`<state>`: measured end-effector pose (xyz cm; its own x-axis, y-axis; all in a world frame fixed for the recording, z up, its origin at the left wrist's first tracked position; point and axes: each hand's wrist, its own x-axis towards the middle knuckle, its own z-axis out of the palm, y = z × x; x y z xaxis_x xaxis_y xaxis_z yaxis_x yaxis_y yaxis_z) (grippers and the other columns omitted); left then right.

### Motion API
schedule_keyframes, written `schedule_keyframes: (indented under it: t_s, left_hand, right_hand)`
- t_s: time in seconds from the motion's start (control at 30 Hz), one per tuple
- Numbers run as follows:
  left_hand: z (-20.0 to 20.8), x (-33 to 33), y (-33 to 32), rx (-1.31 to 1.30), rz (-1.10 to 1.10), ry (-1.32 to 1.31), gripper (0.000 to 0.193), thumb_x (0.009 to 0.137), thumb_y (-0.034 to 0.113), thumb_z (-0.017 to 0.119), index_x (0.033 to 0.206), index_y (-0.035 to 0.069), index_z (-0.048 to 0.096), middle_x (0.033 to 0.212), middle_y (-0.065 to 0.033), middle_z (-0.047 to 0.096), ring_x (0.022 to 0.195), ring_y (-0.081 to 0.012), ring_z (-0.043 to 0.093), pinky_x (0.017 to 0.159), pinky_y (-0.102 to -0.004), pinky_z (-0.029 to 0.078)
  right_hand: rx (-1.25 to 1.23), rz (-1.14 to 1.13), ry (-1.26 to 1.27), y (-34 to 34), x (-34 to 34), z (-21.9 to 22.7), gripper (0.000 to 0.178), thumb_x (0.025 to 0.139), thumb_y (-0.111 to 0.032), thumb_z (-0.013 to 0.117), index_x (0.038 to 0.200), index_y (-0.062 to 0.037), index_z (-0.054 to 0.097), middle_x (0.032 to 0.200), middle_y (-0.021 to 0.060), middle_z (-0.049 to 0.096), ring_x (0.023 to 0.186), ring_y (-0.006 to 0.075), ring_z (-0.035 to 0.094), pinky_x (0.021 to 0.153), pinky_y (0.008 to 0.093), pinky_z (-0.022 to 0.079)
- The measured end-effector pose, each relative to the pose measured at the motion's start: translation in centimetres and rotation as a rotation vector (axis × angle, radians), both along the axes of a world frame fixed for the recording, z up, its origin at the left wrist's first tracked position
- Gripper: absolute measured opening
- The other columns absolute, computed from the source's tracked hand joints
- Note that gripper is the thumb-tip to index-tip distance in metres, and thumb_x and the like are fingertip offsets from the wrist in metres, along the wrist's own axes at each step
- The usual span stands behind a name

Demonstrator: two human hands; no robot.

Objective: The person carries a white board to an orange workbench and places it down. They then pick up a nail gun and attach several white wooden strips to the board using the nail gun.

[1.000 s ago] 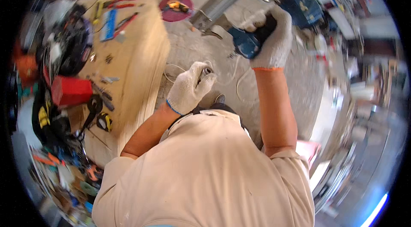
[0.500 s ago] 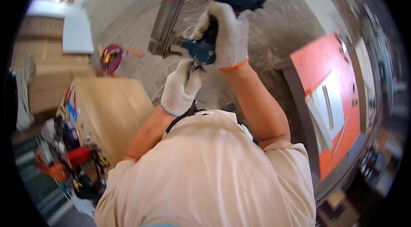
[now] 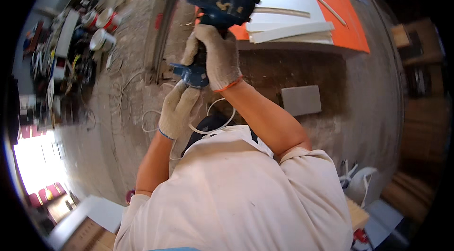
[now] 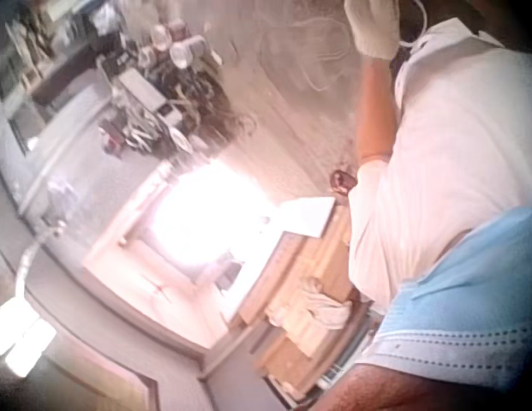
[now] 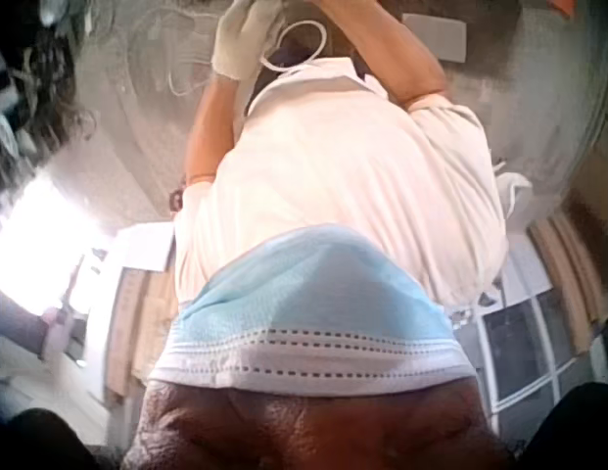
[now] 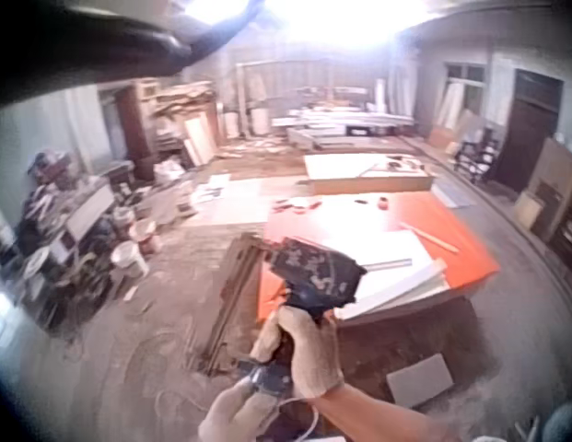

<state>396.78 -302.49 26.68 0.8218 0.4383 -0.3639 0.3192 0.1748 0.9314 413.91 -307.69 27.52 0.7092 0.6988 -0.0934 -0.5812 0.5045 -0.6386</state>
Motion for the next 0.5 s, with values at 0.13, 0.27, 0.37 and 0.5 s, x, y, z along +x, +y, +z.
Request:
schedule_keyframes:
  t_s: [0.13, 0.27, 0.37, 0.5]
  left_hand:
    - [1.3, 8.4, 5.5, 0.93, -0.637, -0.001, 0.029, 0.105, 0.021, 0.068, 0.122, -0.003, 0.072, 0.106, -0.0215, 0.075, 0.097, -0.0318, 0.077, 0.086, -0.0419, 0.06]
    - [6.5, 13.8, 15.1, 0.438, -0.074, -0.494, 0.029, 0.102, 0.003, 0.065, 0.128, -0.003, 0.074, 0.107, -0.0163, 0.078, 0.09, -0.0233, 0.075, 0.078, -0.0366, 0.061]
    - [8.9, 18.1, 18.7, 0.605, 0.075, -0.885, 0.029, 0.102, 0.004, 0.065, 0.129, -0.003, 0.074, 0.108, -0.0164, 0.077, 0.092, -0.0236, 0.074, 0.079, -0.0369, 0.061]
    - [10.7, 26.6, 21.5, 0.859, -0.052, -1.068, 0.03, 0.102, 0.006, 0.064, 0.13, -0.003, 0.073, 0.111, -0.0166, 0.077, 0.095, -0.0241, 0.074, 0.082, -0.0373, 0.06]
  right_hand:
    - [-0.169, -0.404, 0.115, -3.6, 8.2, -4.7, 0.017, 0.096, -0.019, 0.068, 0.085, -0.0057, 0.065, 0.07, 0.0047, 0.065, 0.055, 0.0187, 0.062, 0.059, 0.0324, 0.054]
    - [-0.465, -0.638, 0.234, -8.1, 16.2, -9.3, 0.017, 0.096, -0.017, 0.066, 0.084, -0.0105, 0.056, 0.068, 0.0035, 0.054, 0.057, 0.0197, 0.056, 0.058, 0.0381, 0.054]
    - [-0.772, -0.84, 0.409, -16.9, 20.0, -17.7, 0.025, 0.1, -0.028, 0.072, 0.087, -0.0133, 0.057, 0.07, 0.0018, 0.055, 0.061, 0.0193, 0.055, 0.06, 0.0387, 0.052]
    - [-0.97, -1.115, 0.609, -22.1, 22.2, -23.7, 0.024, 0.099, -0.019, 0.069, 0.08, -0.0142, 0.055, 0.071, 0.0032, 0.056, 0.061, 0.0191, 0.057, 0.056, 0.036, 0.053]
